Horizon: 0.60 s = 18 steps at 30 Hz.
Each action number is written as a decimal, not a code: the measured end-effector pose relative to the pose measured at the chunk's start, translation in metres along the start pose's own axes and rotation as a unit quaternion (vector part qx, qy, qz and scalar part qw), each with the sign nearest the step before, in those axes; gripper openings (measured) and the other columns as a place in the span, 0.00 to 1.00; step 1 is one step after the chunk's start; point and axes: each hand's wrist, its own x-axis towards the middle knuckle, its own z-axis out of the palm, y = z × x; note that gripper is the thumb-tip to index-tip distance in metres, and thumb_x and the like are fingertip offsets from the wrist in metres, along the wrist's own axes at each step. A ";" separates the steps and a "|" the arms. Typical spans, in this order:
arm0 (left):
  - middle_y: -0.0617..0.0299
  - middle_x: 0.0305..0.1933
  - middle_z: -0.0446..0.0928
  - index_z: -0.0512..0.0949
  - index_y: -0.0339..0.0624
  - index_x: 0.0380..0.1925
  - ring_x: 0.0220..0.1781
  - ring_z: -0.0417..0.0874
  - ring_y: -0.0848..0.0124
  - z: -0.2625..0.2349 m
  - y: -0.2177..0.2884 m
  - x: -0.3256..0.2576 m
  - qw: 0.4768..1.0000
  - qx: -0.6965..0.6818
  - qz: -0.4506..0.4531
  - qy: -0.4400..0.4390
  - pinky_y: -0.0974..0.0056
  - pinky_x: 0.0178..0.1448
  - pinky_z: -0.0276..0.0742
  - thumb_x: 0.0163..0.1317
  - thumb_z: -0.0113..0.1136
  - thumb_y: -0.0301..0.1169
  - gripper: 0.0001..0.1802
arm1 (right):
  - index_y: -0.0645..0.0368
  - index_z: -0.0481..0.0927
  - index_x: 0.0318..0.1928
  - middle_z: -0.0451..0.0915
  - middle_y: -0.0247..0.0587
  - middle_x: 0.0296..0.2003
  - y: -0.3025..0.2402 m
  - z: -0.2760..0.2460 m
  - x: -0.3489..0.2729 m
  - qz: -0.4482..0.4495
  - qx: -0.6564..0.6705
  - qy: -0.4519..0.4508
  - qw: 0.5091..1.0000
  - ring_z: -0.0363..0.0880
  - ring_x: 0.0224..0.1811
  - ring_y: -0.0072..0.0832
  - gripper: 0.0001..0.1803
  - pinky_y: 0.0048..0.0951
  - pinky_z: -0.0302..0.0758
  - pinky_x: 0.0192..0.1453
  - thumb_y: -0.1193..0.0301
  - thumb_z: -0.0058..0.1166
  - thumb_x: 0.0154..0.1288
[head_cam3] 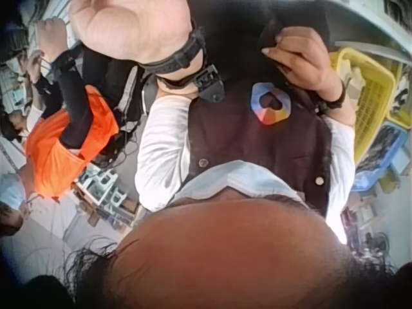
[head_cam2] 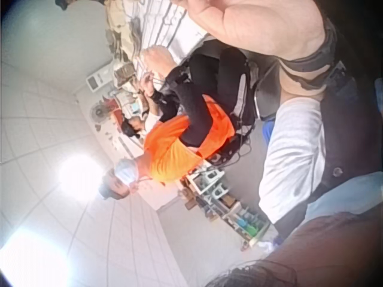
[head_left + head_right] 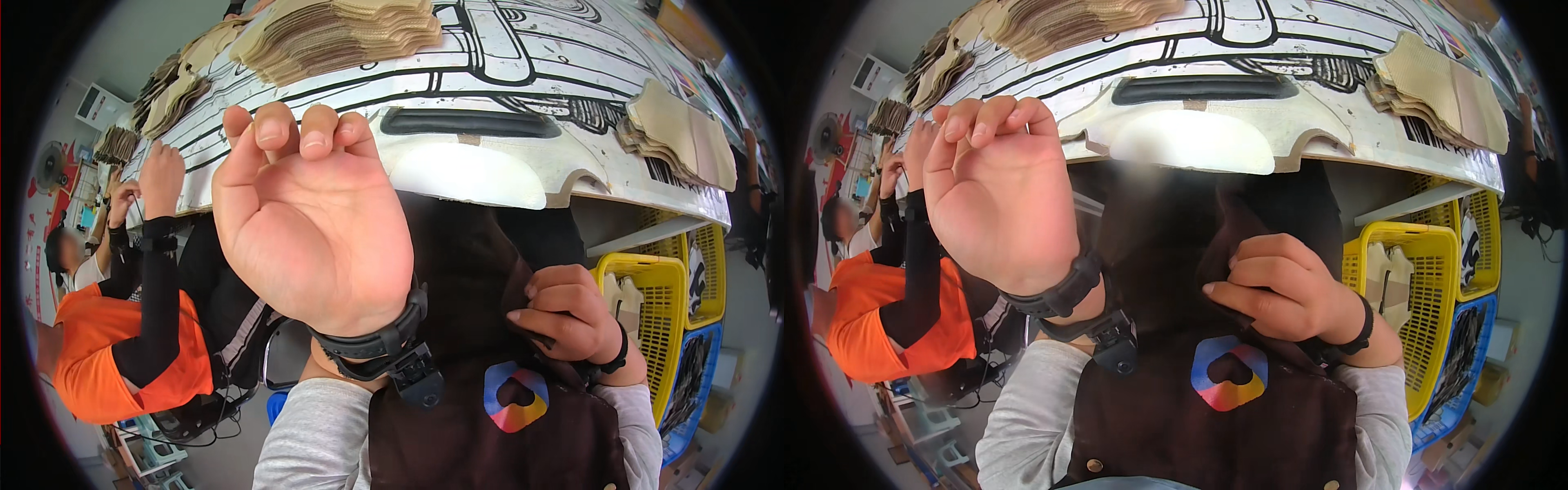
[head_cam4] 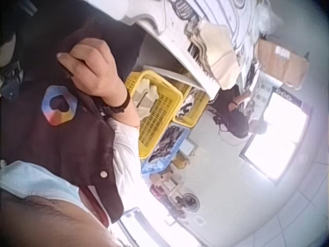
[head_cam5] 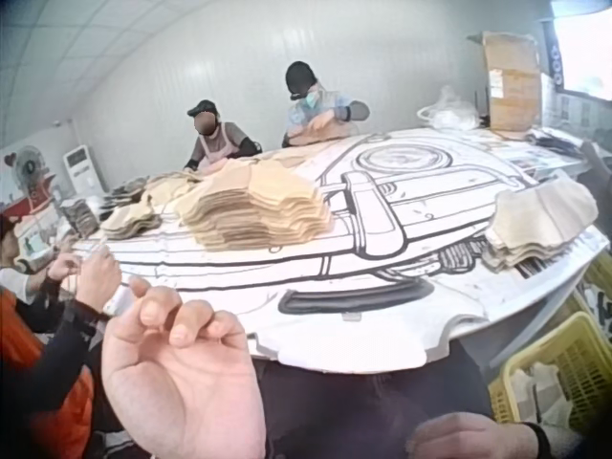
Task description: Organizing and stacking shoe upper components on a factory workbench.
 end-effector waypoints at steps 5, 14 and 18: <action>0.66 0.27 0.68 0.66 0.41 0.35 0.30 0.67 0.72 -0.001 0.002 0.002 1.000 -0.004 0.000 0.007 0.62 0.44 0.61 0.59 0.44 0.25 0.04 | 0.62 0.80 0.35 0.67 0.35 0.31 -0.002 -0.002 0.006 -0.016 0.052 -0.038 0.998 0.71 0.36 0.32 0.12 0.28 0.73 0.38 0.78 0.58 0.45; 0.65 0.27 0.68 0.66 0.41 0.35 0.30 0.67 0.71 -0.003 -0.001 0.001 1.000 -0.013 -0.005 0.009 0.62 0.44 0.61 0.58 0.44 0.25 0.05 | 0.62 0.79 0.38 0.69 0.36 0.33 -0.006 -0.002 0.010 -0.036 0.072 -0.045 0.996 0.71 0.36 0.31 0.14 0.25 0.73 0.38 0.76 0.56 0.47; 0.65 0.28 0.69 0.66 0.41 0.35 0.31 0.68 0.71 -0.004 -0.005 0.000 1.000 -0.011 0.000 0.005 0.62 0.44 0.61 0.58 0.44 0.24 0.05 | 0.64 0.79 0.37 0.69 0.37 0.33 -0.007 0.004 0.011 -0.053 0.092 -0.026 0.994 0.72 0.36 0.32 0.13 0.26 0.75 0.40 0.78 0.56 0.47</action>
